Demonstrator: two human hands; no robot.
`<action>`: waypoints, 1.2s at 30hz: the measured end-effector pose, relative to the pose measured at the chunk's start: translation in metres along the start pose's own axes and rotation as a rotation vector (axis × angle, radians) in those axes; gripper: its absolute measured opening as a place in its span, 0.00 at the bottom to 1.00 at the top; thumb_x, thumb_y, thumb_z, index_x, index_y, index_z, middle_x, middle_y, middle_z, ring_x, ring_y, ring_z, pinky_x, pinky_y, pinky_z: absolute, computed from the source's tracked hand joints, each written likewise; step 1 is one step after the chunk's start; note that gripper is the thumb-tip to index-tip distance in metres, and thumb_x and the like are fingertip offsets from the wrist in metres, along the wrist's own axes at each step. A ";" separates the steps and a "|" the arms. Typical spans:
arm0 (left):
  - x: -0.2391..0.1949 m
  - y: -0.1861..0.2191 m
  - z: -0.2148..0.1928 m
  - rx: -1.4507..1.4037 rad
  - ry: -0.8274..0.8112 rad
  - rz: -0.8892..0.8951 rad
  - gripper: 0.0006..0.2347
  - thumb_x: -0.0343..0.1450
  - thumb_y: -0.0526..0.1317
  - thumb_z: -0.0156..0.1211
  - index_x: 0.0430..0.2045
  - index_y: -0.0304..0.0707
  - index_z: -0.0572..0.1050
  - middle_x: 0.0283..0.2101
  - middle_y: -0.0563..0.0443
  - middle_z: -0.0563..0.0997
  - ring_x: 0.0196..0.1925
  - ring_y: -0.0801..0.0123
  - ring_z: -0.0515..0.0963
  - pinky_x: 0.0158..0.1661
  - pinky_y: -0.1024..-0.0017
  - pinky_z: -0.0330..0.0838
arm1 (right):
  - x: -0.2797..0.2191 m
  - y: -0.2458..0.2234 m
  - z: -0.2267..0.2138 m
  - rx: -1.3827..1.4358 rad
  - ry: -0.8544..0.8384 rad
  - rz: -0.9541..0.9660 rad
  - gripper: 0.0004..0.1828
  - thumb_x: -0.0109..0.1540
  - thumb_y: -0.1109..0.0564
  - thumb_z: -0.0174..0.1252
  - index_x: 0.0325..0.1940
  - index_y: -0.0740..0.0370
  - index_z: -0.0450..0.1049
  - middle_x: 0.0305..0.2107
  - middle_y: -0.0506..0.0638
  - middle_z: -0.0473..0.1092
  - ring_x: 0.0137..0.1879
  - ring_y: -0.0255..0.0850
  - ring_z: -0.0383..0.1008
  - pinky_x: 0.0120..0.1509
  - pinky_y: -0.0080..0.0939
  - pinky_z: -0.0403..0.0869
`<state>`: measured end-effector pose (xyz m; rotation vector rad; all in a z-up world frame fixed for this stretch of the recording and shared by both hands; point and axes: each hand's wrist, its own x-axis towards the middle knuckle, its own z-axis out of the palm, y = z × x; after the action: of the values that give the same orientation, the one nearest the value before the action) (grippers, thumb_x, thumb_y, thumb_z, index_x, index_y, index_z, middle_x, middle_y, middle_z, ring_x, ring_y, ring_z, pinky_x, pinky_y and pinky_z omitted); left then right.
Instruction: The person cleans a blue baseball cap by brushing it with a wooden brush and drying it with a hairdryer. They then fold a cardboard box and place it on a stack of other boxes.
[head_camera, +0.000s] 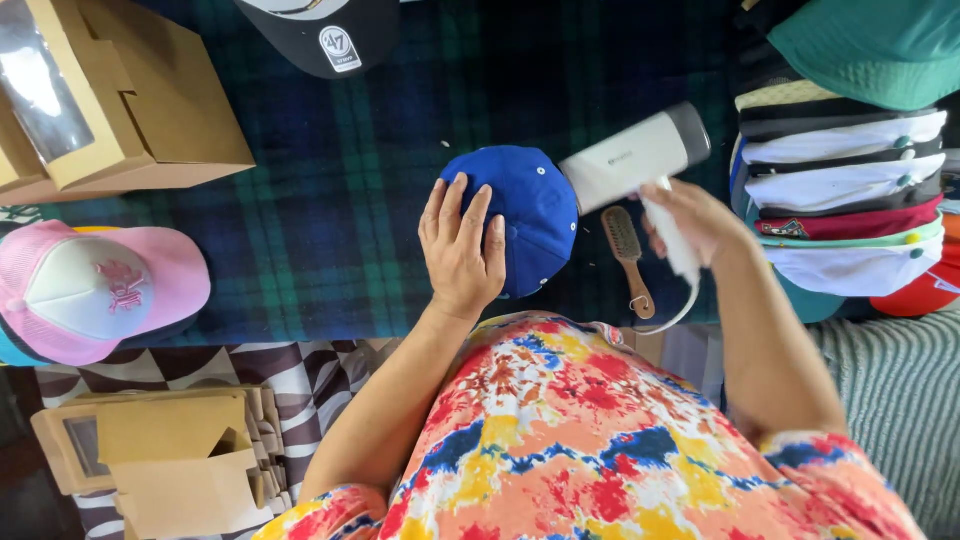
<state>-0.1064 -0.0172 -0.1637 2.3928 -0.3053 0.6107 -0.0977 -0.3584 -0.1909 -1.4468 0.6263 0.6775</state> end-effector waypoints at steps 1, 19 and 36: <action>0.001 0.002 -0.002 0.001 -0.003 -0.005 0.15 0.75 0.42 0.57 0.57 0.42 0.76 0.65 0.39 0.72 0.70 0.40 0.67 0.63 0.53 0.63 | -0.010 0.010 0.002 -0.001 -0.002 0.005 0.23 0.67 0.41 0.62 0.54 0.60 0.71 0.22 0.63 0.68 0.17 0.54 0.72 0.16 0.55 0.72; -0.005 0.005 -0.002 -0.051 -0.047 -0.068 0.26 0.80 0.46 0.52 0.69 0.28 0.56 0.70 0.38 0.67 0.73 0.42 0.68 0.68 0.50 0.67 | -0.062 -0.201 0.145 -1.415 0.017 -0.681 0.32 0.67 0.34 0.58 0.60 0.62 0.66 0.33 0.67 0.76 0.39 0.72 0.76 0.38 0.67 0.70; 0.030 -0.020 -0.003 0.134 -0.229 -0.036 0.24 0.76 0.59 0.54 0.64 0.50 0.71 0.58 0.39 0.78 0.57 0.42 0.81 0.49 0.53 0.79 | 0.000 -0.016 0.003 -0.092 -0.033 -0.040 0.23 0.67 0.42 0.58 0.51 0.65 0.69 0.20 0.58 0.66 0.15 0.48 0.70 0.17 0.48 0.69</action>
<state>-0.0739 -0.0020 -0.1571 2.5970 -0.3264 0.3494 -0.0863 -0.3552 -0.1799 -1.5263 0.5453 0.7047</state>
